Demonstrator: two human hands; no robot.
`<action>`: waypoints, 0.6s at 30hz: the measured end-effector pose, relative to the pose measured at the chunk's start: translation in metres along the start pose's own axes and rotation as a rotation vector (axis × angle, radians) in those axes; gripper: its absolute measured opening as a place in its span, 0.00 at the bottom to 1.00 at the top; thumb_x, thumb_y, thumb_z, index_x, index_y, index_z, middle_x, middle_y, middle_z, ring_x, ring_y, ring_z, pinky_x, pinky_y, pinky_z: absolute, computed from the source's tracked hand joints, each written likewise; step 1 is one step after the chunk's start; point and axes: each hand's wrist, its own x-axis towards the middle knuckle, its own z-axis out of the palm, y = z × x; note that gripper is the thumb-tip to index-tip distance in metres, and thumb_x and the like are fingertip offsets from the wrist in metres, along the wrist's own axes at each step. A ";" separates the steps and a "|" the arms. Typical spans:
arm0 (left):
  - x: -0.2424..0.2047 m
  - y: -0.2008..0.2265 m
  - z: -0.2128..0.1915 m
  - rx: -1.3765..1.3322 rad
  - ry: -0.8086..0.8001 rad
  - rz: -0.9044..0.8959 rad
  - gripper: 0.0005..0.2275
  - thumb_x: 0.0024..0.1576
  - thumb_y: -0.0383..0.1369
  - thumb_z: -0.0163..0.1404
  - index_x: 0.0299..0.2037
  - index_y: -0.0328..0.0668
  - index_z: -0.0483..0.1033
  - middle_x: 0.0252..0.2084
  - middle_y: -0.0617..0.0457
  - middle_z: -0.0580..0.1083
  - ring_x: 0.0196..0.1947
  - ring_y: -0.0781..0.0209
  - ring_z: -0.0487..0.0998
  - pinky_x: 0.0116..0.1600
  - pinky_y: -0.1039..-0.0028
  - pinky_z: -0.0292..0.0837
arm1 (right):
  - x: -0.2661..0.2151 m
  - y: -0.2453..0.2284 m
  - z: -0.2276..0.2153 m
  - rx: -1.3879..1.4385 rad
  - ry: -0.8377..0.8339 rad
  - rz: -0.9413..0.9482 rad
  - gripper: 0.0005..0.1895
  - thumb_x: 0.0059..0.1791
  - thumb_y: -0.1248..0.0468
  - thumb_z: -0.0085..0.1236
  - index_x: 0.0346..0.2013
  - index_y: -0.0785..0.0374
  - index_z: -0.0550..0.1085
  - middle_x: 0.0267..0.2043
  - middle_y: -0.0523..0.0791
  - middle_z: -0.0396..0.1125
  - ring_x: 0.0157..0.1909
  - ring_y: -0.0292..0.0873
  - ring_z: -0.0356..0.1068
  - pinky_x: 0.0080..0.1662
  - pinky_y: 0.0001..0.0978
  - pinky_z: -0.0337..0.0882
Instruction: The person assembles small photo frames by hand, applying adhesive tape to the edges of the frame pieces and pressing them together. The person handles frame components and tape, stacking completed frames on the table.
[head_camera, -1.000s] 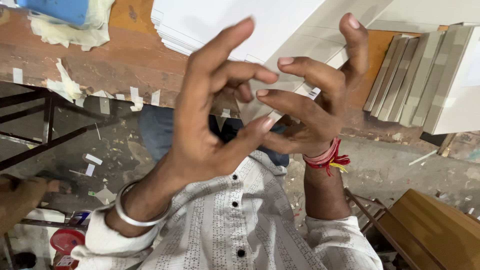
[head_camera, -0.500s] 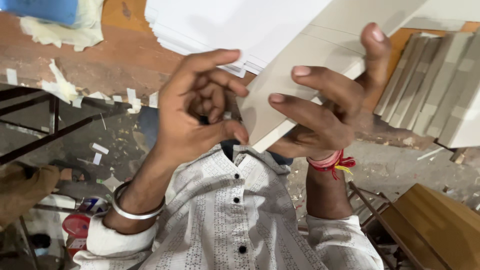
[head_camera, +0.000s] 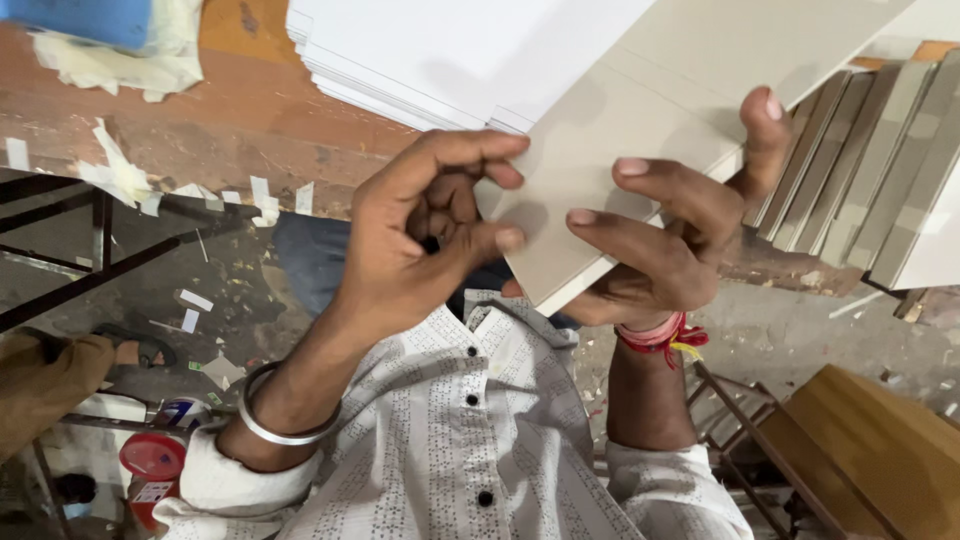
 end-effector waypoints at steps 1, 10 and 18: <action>-0.002 -0.001 0.000 0.033 0.028 -0.055 0.20 0.62 0.20 0.61 0.63 0.36 0.73 0.49 0.53 0.76 0.25 0.82 0.62 0.28 0.92 0.60 | -0.001 0.000 0.001 -0.005 0.007 0.023 0.33 0.39 0.24 0.60 0.30 0.49 0.79 0.50 0.43 0.70 0.73 0.58 0.45 0.68 0.75 0.45; -0.014 -0.004 -0.001 -0.040 0.353 -0.009 0.18 0.67 0.23 0.54 0.66 0.34 0.65 0.49 0.47 0.74 0.31 0.74 0.75 0.27 0.85 0.73 | -0.026 -0.032 -0.003 -0.185 0.078 0.030 0.21 0.35 0.44 0.77 0.34 0.47 0.80 0.53 0.41 0.66 0.67 0.50 0.59 0.63 0.58 0.66; -0.018 0.027 0.008 0.273 0.395 0.319 0.27 0.61 0.24 0.59 0.69 0.40 0.60 0.63 0.41 0.70 0.35 0.67 0.80 0.30 0.81 0.75 | -0.035 -0.075 0.047 -0.118 0.147 0.072 0.24 0.35 0.52 0.75 0.43 0.45 0.76 0.58 0.39 0.67 0.67 0.46 0.59 0.64 0.51 0.69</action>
